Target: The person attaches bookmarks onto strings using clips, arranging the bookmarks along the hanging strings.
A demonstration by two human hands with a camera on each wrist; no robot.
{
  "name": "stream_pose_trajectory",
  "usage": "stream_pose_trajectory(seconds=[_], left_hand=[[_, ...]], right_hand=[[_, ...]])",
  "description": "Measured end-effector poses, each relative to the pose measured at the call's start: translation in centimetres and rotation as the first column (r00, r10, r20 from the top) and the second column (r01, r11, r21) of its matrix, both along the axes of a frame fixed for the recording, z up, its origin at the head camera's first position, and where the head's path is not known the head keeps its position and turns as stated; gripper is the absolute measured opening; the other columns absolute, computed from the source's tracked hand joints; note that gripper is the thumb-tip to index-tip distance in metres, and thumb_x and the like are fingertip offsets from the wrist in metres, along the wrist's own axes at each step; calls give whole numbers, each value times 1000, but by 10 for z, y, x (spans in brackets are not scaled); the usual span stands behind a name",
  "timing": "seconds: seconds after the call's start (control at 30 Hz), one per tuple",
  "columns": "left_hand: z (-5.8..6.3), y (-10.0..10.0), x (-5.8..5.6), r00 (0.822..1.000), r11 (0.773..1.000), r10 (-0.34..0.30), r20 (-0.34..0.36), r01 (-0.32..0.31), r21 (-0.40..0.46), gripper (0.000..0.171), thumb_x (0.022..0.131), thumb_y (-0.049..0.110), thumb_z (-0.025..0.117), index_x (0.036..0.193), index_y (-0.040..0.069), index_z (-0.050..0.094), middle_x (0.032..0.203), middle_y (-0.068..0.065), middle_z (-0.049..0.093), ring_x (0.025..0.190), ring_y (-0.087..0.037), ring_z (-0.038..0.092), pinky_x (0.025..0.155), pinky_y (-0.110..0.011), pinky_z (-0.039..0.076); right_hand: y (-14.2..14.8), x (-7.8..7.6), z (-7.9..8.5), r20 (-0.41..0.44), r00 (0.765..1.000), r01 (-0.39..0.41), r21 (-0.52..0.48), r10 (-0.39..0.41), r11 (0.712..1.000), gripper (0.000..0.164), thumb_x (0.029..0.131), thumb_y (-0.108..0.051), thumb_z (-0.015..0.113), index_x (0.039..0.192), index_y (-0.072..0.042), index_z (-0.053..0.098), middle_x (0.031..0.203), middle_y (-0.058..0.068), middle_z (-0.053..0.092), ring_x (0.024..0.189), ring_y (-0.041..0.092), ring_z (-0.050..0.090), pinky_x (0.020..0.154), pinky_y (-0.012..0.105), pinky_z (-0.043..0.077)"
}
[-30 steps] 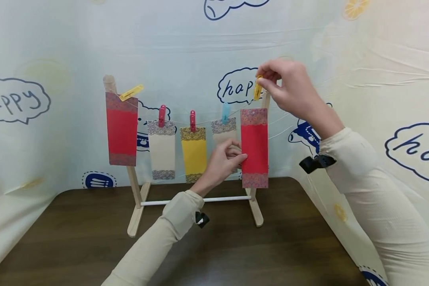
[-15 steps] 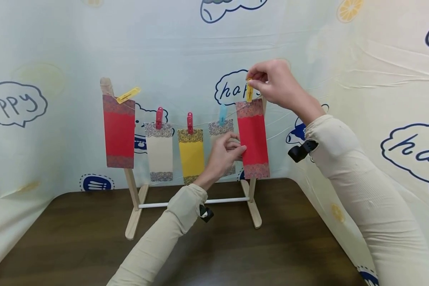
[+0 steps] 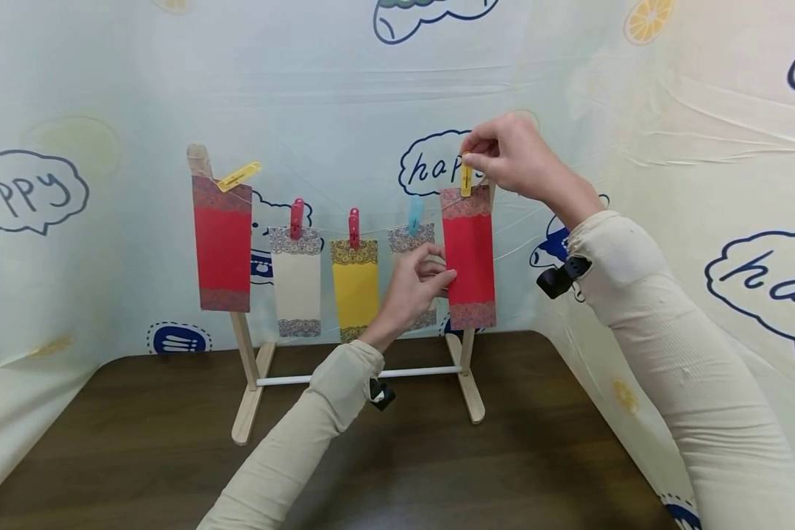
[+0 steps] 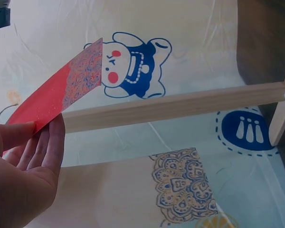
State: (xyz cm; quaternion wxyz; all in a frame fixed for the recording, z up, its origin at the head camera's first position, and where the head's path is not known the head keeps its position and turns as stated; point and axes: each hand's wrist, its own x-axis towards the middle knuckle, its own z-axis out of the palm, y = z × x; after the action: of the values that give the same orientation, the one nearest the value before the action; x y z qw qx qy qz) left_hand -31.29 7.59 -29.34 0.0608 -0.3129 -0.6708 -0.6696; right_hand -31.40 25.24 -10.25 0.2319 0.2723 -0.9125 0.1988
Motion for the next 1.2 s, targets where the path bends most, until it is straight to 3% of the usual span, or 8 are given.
stream_pose_trajectory(seconds=[0.27, 0.43, 0.83, 1.03, 1.2], left_hand=[[-2, 0, -3, 1000, 1000, 1, 0, -1, -5, 20, 95, 1, 65, 113, 1, 57, 100, -21, 72, 86, -29, 72, 74, -37, 60], [-4, 1, -6, 1000, 1000, -8, 14, 7, 4, 19, 94, 0, 65, 112, 1, 57, 100, -21, 72, 85, -29, 72, 74, -38, 60], [-2, 1, -10, 1000, 1000, -17, -11, 17, -5, 21, 95, 0, 65, 114, -2, 57, 102, -25, 71, 87, -35, 72, 75, -39, 60], [0, -1, -10, 1000, 1000, -16, -10, 16, 7, 20, 95, -1, 64, 113, 0, 57, 101, -23, 72, 85, -31, 72, 74, -38, 60], [1, -1, -10, 1000, 1000, -26, -4, 26, 12, 21, 95, 0, 65, 113, 1, 57, 101, -22, 72, 85, -30, 72, 74, -39, 60]], right_hand=[[3, 2, 3, 40, 999, 26, 36, -27, 999, 28, 100, -18, 59, 117, 0, 71, 101, 16, 70, 80, 24, 54, 66, 28, 44], [6, 0, 3, 48, 999, 5, 43, -8, 999, 25, 100, -15, 60, 114, 1, 72, 100, 16, 71, 77, 23, 56, 64, 25, 46], [11, -7, 4, 81, 997, 2, -17, 0, 1000, 27, 100, -16, 61, 115, 3, 71, 103, 17, 70, 81, 22, 57, 66, 21, 47], [9, -8, 5, 130, 991, 19, -47, -13, 999, 30, 101, -17, 59, 120, 5, 68, 108, 18, 68, 87, 24, 58, 69, 20, 50], [10, -10, 4, 148, 989, 31, -71, -20, 997, 32, 101, -18, 58, 122, 5, 67, 111, 18, 68, 88, 24, 58, 73, 26, 53]])
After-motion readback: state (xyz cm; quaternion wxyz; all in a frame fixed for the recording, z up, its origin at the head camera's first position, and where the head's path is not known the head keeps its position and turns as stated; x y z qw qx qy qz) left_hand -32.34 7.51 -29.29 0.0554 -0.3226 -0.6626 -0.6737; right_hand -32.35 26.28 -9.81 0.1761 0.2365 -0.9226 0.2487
